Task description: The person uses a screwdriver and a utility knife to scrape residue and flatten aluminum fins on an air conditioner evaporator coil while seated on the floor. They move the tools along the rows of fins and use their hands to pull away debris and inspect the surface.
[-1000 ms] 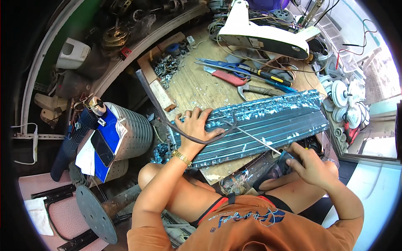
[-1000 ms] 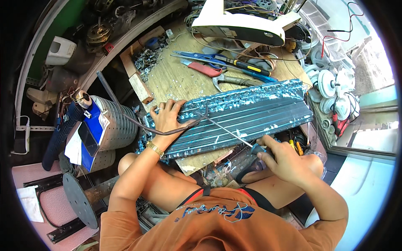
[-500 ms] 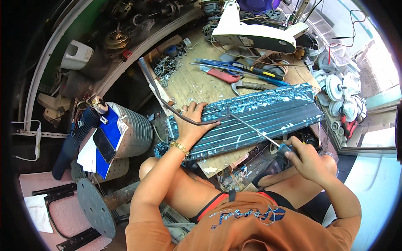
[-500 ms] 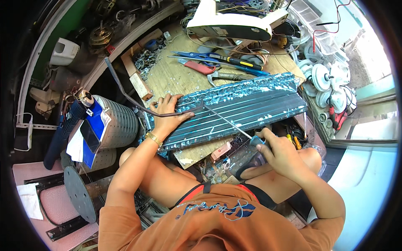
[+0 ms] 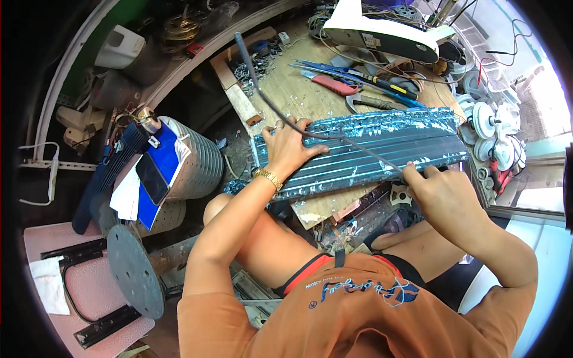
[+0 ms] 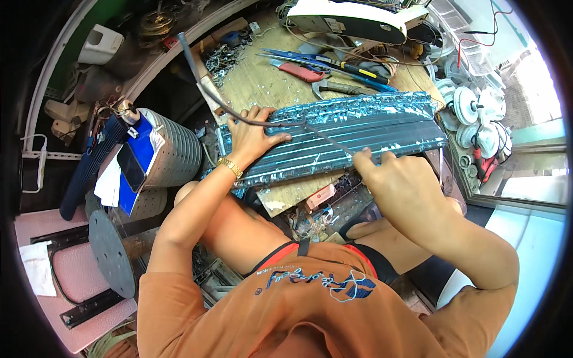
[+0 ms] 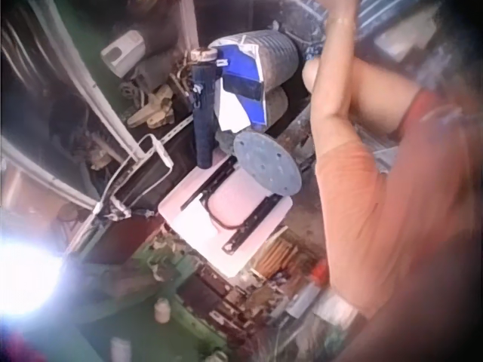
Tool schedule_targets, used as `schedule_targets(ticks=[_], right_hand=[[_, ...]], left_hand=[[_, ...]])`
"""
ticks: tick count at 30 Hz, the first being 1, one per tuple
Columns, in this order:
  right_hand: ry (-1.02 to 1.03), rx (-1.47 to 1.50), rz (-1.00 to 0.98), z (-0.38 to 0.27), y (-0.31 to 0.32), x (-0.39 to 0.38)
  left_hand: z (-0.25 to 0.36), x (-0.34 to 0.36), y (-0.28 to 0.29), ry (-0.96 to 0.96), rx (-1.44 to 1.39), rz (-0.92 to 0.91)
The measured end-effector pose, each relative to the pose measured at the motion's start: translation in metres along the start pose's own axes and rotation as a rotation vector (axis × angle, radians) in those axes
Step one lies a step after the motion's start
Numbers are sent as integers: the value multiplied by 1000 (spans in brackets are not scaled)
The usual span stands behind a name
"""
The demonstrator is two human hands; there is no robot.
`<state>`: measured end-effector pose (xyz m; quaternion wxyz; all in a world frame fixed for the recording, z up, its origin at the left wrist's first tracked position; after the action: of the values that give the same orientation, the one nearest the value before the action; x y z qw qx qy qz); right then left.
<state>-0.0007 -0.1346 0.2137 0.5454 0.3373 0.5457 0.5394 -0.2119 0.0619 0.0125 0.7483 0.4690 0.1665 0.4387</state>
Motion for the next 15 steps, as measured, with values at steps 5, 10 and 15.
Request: schedule_targets(ticks=[5, 10, 15], right_hand=[[-182, 506, 20, 32, -41, -29], [-245, 706, 17, 24, -62, -39], [-255, 726, -23, 22, -71, -34]], left_hand=[[2, -3, 5, -36, 54, 92], [1, -4, 5, 27, 18, 36], [3, -8, 6, -8, 7, 82]])
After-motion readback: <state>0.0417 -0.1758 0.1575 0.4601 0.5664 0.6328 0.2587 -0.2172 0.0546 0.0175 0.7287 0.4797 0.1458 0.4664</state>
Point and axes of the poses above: each hand's wrist, its own x-axis towards the middle knuckle, its own y-axis out of the back of the hand, z = x × y, the point moved 5 cm from there along x, towards the middle knuckle, and after that the axes turned 11 degrees about -x, right-handed, at the moved point
